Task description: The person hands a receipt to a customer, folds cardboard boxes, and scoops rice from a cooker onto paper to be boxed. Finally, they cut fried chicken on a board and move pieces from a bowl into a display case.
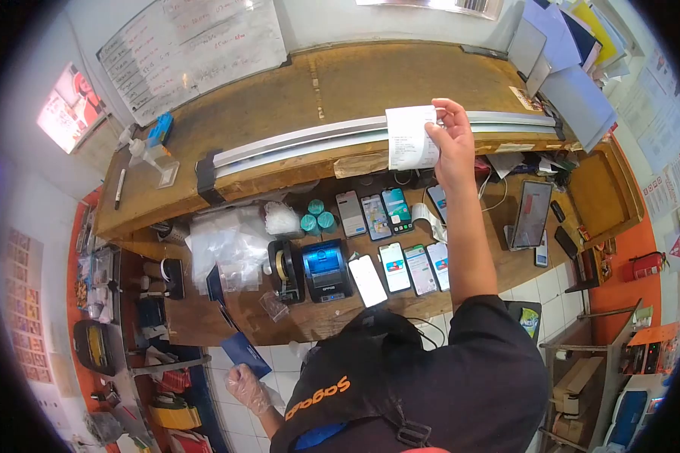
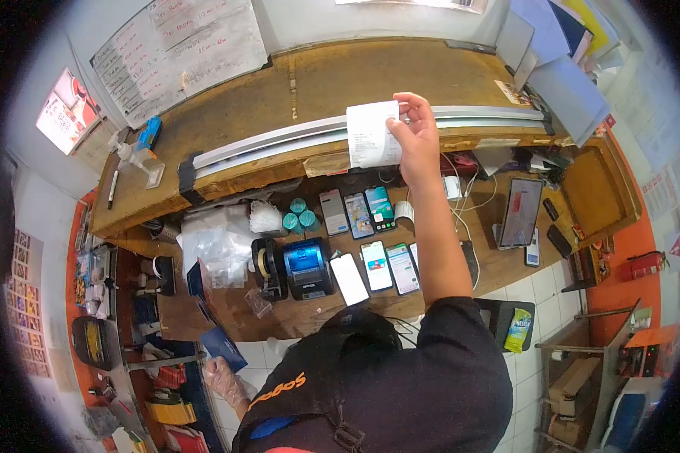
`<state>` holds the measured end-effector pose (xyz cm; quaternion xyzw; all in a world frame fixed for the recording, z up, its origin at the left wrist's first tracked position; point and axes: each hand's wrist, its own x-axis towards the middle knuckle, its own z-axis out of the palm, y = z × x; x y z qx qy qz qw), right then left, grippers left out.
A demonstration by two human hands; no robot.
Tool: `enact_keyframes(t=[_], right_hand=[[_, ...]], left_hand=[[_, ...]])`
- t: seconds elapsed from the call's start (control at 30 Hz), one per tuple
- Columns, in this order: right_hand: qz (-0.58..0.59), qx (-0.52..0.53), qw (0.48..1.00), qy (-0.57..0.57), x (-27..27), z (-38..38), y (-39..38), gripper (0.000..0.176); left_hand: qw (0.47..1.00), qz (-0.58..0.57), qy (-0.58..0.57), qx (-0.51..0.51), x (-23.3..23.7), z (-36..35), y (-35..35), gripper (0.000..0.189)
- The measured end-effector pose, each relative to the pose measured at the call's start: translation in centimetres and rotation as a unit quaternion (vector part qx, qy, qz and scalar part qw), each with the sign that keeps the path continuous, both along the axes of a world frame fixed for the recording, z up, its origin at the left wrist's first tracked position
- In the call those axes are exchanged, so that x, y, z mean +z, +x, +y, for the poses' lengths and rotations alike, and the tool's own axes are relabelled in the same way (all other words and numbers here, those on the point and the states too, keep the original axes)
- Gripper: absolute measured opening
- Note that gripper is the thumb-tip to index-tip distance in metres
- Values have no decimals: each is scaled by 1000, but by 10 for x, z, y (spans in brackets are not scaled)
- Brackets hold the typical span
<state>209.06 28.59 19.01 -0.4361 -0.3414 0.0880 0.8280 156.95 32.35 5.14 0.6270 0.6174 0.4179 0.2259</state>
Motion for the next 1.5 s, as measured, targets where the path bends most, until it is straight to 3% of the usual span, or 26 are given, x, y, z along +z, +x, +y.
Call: enact_keyframes(t=[0.17,0.3,0.33,0.57,0.7,0.77,0.8,0.83,0.87,0.9,0.93,0.97,1.0,1.03,1.1,1.33,1.4,1.5], right_hand=[[-109,-48,993,-16,23,3,43,33],[-118,-49,986,-107,47,-12,90,36],[-119,-48,986,-111,51,-11,94,36],[-88,-68,987,-113,50,14,114,34],[-77,0,994,-83,27,40,174,39],[-109,-66,982,-139,34,43,160,42],[-98,-76,978,-167,36,43,155,44],[-88,-85,973,-195,42,42,146,47],[-199,-167,937,-234,71,48,75,47],[-269,-105,924,-251,40,43,170,48],[-215,-81,945,-233,25,51,225,46],[-170,-56,960,-213,16,59,265,46],[-141,-39,970,-195,11,70,290,47],[-124,-31,975,-184,11,82,312,47],[-110,-19,979,-170,18,104,332,48],[-98,9,983,-156,20,143,362,50],[-85,-10,981,-176,22,139,344,63],[-35,4,987,-155,19,142,351,59]], left_hand=[[999,45,17,3,-2,-6,-7,30],[1000,-11,4,10,1,-12,-4,33],[999,33,0,5,-2,-12,-10,32],[998,59,-14,0,-17,-12,-25,28],[996,86,-28,21,-22,-6,-28,25],[989,142,-40,2,-15,-6,-29,22],[996,65,56,36,-15,-14,-13,23],[995,47,-70,55,-3,-16,-11,25],[991,112,-65,13,6,-15,-12,27],[995,-54,-85,26,-61,-20,-42,27],[987,-74,-141,-11,-49,-19,-40,26],[990,48,-129,-22,-19,-15,-27,23],[993,120,10,-21,13,-11,-14,20],[998,53,-17,-14,10,-13,-14,18],[998,61,-23,-15,31,-14,-9,17],[992,125,-10,-11,17,-20,-3,18],[997,37,-64,3,17,-19,-2,19],[997,24,-70,-2,11,-20,-4,18]])
